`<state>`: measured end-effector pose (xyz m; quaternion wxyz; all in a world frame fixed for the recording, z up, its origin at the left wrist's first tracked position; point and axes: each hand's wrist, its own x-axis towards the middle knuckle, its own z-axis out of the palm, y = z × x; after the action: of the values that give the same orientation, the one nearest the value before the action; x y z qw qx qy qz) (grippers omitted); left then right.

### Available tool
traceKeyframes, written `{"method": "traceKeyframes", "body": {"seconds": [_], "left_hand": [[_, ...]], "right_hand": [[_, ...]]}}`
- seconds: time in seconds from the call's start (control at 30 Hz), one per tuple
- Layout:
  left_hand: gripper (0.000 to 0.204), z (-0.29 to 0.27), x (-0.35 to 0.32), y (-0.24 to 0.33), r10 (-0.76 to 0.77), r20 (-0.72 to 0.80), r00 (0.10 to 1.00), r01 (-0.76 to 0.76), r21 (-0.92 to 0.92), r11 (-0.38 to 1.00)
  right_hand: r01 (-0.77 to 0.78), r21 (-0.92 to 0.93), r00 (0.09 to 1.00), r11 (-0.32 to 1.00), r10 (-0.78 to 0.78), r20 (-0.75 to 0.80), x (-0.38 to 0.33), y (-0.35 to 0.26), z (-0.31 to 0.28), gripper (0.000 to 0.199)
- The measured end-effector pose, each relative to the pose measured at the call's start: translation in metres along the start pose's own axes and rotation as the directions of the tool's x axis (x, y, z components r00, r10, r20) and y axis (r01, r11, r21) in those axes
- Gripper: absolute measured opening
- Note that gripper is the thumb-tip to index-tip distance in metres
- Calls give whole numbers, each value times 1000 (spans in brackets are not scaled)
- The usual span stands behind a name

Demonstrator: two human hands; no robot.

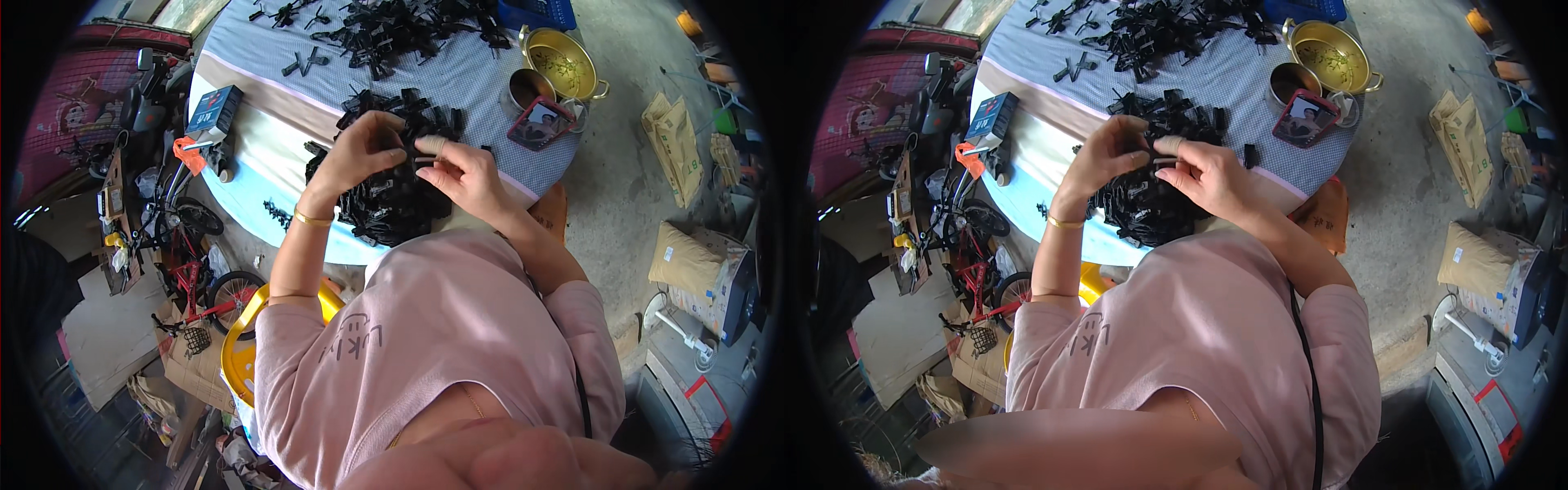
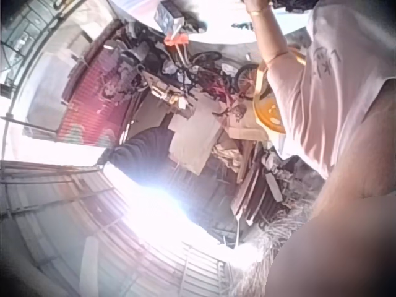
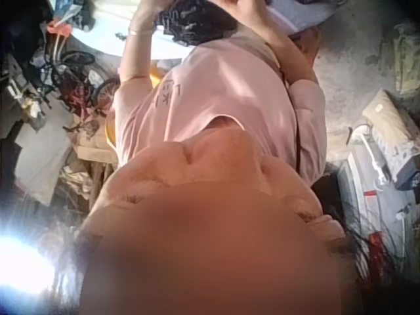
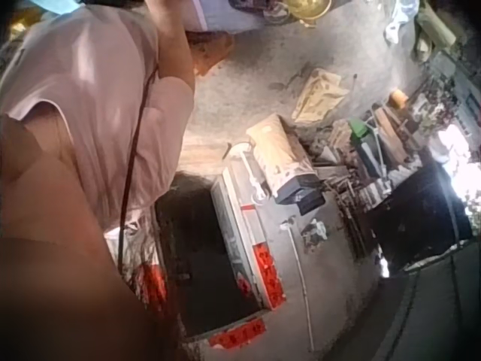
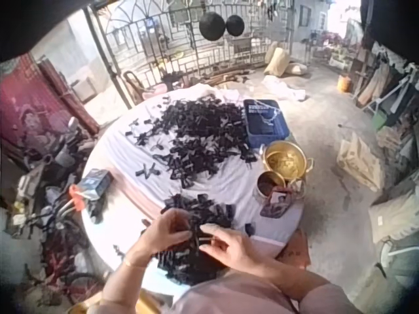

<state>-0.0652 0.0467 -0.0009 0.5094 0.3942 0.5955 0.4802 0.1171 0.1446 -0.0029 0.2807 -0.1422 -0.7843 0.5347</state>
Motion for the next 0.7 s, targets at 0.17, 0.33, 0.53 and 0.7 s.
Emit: {"method": "traceKeyframes", "body": {"seconds": [0.17, 0.33, 0.53, 0.7], "left_hand": [[39, 25, -13, -7, -105, -58, 993, 74, -394, 916], [33, 59, -23, -26, -105, -307, 946, -74, -520, 851], [61, 70, -37, -14, 156, -262, 952, -246, -356, 901], [72, 74, -42, -9, 186, -175, 967, -226, -249, 942]], "right_hand": [[223, 15, 968, 975, -223, 113, -4, -17, -3, 19], [176, 81, 972, 981, -186, 142, -10, -16, 3, 12], [-210, 437, 978, 875, 195, 79, -14, -4, 8, 13], [-336, 458, 942, 823, 303, 146, -10, 1, 7, 15]]}}
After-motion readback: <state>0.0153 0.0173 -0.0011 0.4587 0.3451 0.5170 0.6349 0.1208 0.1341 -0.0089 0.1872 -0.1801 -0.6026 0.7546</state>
